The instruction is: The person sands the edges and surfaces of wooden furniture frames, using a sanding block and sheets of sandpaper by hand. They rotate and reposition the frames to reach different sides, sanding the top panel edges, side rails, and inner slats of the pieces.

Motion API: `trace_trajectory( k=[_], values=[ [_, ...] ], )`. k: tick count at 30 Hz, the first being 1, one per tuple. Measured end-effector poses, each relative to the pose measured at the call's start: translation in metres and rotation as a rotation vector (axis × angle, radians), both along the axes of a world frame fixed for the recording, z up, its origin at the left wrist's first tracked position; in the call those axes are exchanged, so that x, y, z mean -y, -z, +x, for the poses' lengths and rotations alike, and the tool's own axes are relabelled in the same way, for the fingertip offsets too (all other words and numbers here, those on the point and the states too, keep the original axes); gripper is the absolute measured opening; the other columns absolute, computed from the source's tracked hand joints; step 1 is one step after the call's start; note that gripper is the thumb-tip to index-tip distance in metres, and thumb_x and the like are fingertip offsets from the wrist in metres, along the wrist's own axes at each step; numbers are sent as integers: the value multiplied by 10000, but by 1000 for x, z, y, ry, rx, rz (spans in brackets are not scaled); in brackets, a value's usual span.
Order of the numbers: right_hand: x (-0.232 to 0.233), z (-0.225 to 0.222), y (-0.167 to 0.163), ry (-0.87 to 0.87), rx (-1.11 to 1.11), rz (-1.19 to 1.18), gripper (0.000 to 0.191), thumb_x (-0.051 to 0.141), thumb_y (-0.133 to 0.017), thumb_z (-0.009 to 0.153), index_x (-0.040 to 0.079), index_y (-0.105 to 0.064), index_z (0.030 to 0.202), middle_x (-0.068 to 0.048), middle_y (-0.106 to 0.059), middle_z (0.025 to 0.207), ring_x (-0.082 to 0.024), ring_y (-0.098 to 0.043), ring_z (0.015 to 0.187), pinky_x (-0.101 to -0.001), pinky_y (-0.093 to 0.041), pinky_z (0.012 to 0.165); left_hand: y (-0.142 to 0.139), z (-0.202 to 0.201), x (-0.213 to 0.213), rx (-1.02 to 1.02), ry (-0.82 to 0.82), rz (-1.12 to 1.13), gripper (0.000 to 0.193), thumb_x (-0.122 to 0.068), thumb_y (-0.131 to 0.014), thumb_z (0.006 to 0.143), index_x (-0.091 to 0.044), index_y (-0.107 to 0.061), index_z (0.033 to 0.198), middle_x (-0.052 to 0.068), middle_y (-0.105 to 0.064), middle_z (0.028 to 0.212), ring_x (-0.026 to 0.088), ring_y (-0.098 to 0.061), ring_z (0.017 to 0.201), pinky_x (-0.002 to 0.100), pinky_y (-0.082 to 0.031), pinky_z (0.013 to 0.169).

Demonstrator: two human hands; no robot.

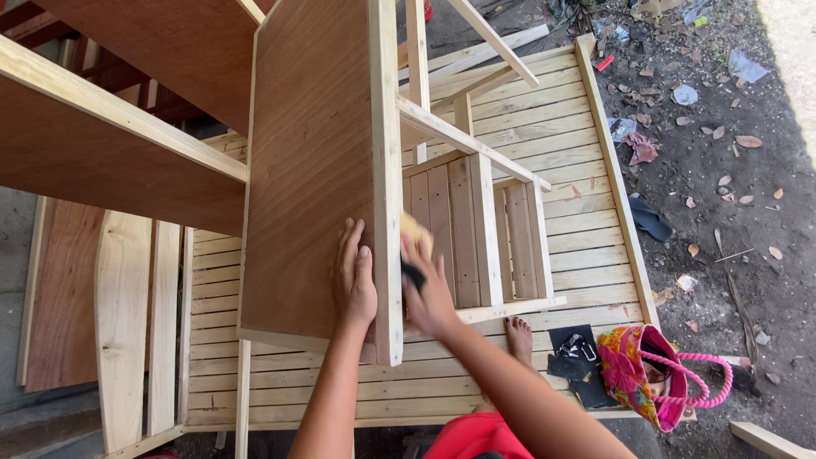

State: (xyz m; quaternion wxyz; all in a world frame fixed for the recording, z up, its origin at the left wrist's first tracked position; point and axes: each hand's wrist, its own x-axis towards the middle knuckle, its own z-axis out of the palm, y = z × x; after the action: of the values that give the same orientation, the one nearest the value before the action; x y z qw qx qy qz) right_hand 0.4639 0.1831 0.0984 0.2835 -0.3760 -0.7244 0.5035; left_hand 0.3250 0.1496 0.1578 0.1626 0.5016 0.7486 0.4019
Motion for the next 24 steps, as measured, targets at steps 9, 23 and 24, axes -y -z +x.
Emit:
trace_trajectory(
  k=[9,23,24],
  values=[
    [-61,-20,13,-4,-84,32,527,218,-385,1083,190,-335,1607,-47,-192,1739,-347,-95,1611,-619,-15,1250,8,-4,-2,30,-23,-44,509,-335,-301,1085,-147,-488,1519,109,-380,1662,312,-281,1572,530,-120,1245],
    [-64,-46,21,132,-785,-748,344,241,-445,1116,-52,-615,1174,-62,-638,914,-150,-572,787,-341,-480,707,4,1,-7,7,-85,-188,538,-397,-278,1057,-223,-447,1537,53,-329,1682,284,-229,1578,681,-10,1196],
    [-45,-36,18,94,-776,-753,364,226,-441,1111,-67,-597,1260,-95,-653,1021,-173,-593,886,-352,-495,785,3,3,-8,4,-104,-239,549,-414,-269,1048,-242,-433,1542,37,-312,1688,272,-217,1581,703,25,1186]
  ],
)
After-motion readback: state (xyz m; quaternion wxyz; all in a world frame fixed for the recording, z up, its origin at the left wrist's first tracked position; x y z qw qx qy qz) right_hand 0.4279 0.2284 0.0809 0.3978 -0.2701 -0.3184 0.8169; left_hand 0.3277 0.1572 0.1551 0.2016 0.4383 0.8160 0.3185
